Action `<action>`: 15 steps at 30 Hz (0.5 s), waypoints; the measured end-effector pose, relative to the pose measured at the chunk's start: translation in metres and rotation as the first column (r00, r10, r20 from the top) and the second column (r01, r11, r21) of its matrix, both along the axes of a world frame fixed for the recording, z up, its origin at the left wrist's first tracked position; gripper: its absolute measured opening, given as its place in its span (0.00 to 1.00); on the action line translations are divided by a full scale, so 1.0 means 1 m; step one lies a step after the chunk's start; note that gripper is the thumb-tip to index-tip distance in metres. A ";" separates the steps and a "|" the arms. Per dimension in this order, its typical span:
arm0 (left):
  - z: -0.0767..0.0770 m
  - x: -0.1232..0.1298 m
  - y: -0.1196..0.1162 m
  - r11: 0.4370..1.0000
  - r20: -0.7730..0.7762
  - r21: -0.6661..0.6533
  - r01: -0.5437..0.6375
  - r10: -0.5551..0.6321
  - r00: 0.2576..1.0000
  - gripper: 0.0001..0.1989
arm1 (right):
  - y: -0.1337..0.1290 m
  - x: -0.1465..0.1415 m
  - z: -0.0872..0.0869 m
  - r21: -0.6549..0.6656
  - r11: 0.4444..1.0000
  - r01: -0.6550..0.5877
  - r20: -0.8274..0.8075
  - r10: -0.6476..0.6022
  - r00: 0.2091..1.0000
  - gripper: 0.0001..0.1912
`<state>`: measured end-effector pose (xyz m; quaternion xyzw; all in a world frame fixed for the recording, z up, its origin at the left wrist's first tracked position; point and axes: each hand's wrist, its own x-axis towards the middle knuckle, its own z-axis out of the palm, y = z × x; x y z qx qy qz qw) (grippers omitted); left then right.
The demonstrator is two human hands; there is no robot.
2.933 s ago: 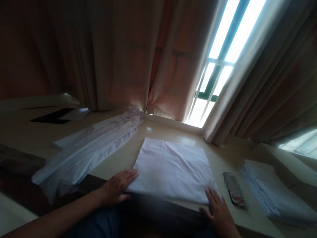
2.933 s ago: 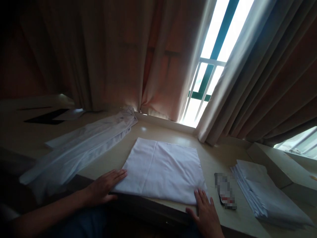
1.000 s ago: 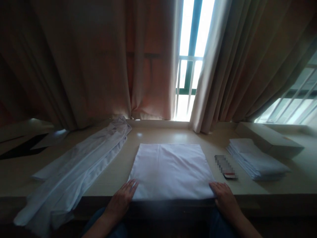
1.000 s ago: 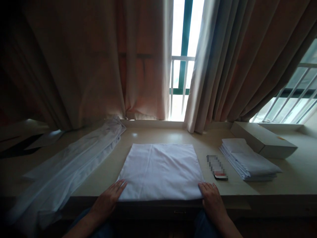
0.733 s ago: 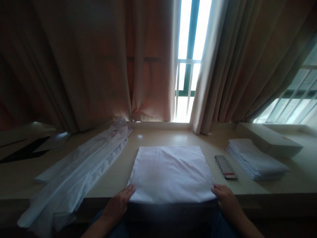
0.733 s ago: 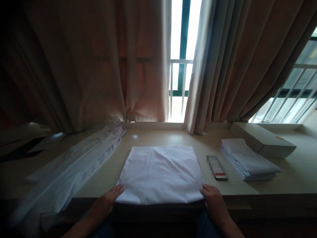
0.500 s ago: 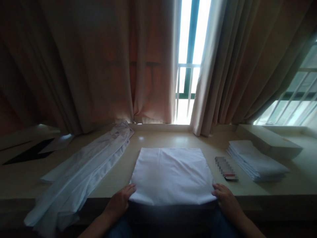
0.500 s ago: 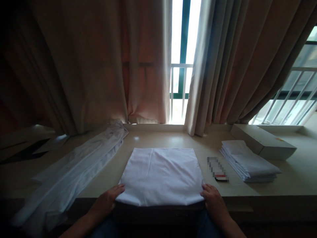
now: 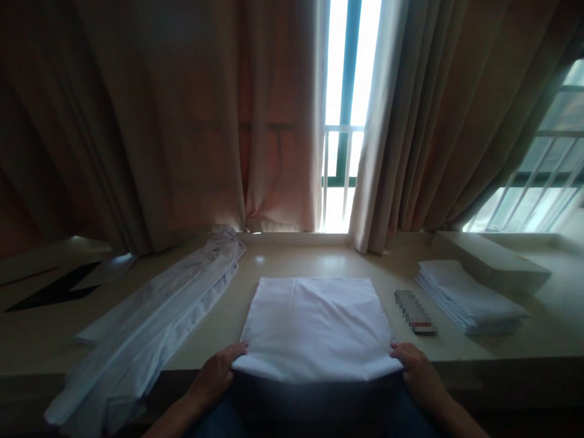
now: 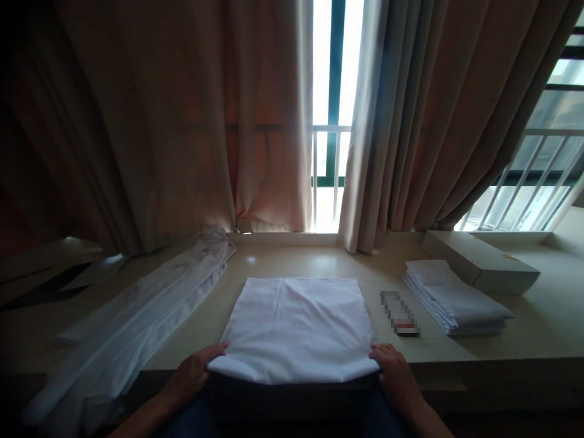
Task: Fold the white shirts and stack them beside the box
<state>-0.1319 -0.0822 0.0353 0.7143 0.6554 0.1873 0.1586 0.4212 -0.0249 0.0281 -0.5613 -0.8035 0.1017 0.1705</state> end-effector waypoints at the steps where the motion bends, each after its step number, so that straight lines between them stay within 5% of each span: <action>1: 0.005 0.001 -0.001 1.000 0.004 0.004 -0.002 0.002 1.000 0.25 | -0.001 0.000 0.002 0.017 1.000 -0.006 -0.025 0.007 1.000 0.30; 8: 0.059 0.008 0.009 0.989 0.044 0.149 -0.025 0.019 0.999 0.19 | 0.008 0.004 0.035 0.038 0.997 0.062 -0.198 -0.054 0.979 0.29; 15: 0.144 0.014 0.033 0.951 0.050 0.294 -0.098 0.087 0.995 0.16 | 0.030 0.009 0.124 0.089 0.987 0.137 -0.307 -0.104 0.946 0.21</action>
